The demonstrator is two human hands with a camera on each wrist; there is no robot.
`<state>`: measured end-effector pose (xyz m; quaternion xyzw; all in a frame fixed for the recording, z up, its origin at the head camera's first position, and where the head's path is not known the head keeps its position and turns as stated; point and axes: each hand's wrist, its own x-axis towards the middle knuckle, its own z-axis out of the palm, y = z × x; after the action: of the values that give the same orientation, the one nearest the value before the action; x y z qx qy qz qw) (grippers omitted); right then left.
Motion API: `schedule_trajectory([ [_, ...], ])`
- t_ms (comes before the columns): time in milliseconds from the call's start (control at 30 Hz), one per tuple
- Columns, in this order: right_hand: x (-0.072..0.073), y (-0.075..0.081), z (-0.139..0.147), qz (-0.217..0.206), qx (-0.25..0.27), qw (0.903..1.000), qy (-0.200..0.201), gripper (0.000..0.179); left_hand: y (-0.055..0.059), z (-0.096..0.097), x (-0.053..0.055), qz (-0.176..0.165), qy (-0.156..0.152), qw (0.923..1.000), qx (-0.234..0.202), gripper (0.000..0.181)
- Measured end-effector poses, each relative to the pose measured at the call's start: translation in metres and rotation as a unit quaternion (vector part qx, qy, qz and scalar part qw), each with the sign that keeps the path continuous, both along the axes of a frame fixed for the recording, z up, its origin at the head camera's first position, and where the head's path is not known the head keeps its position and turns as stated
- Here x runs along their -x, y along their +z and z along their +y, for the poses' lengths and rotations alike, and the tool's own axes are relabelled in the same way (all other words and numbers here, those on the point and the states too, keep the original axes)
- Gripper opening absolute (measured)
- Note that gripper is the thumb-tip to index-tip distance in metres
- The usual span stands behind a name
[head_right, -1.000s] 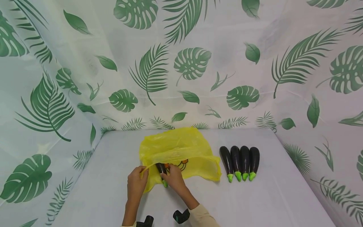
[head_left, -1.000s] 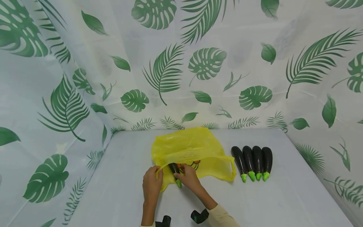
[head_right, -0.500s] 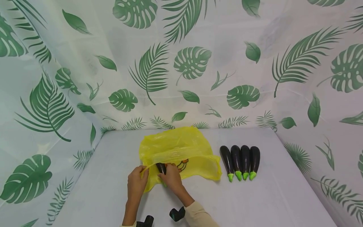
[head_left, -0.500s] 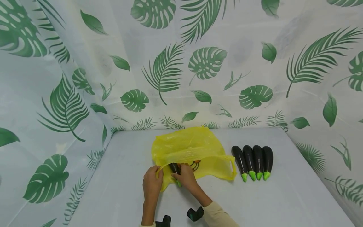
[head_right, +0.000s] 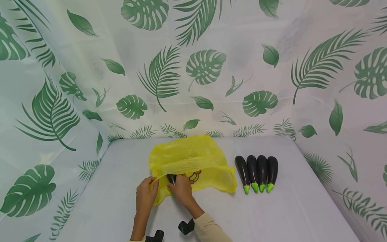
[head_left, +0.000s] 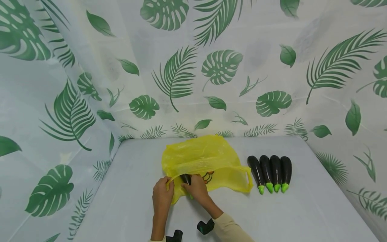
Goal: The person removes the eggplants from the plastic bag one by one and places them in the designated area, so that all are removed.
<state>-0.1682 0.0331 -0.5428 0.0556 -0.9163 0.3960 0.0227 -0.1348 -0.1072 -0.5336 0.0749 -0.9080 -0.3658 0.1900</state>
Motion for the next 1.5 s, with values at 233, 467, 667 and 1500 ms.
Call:
schedule_trajectory([
  [233, 0.0, -0.002, 0.0, -0.003, 0.013, 0.9999, 0.003, 0.028, -0.001, 0.001, -0.001, 0.002, 0.003, 1.0, 0.002, 0.009],
  [467, -0.002, 0.001, 0.005, 0.005, 0.036, 0.9993, 0.008, 0.021, -0.002, 0.001, 0.0, -0.001, 0.0, 1.0, -0.001, 0.01],
  [667, -0.006, 0.007, 0.012, 0.005, 0.054, 0.9982, 0.024, 0.019, -0.003, 0.002, -0.001, -0.008, 0.0, 1.0, -0.005, 0.01],
  [1500, -0.044, 0.026, 0.043, -0.114, 0.077, 0.9862, 0.092, 0.054, -0.001, 0.002, 0.001, -0.021, 0.008, 0.9996, -0.018, 0.014],
])
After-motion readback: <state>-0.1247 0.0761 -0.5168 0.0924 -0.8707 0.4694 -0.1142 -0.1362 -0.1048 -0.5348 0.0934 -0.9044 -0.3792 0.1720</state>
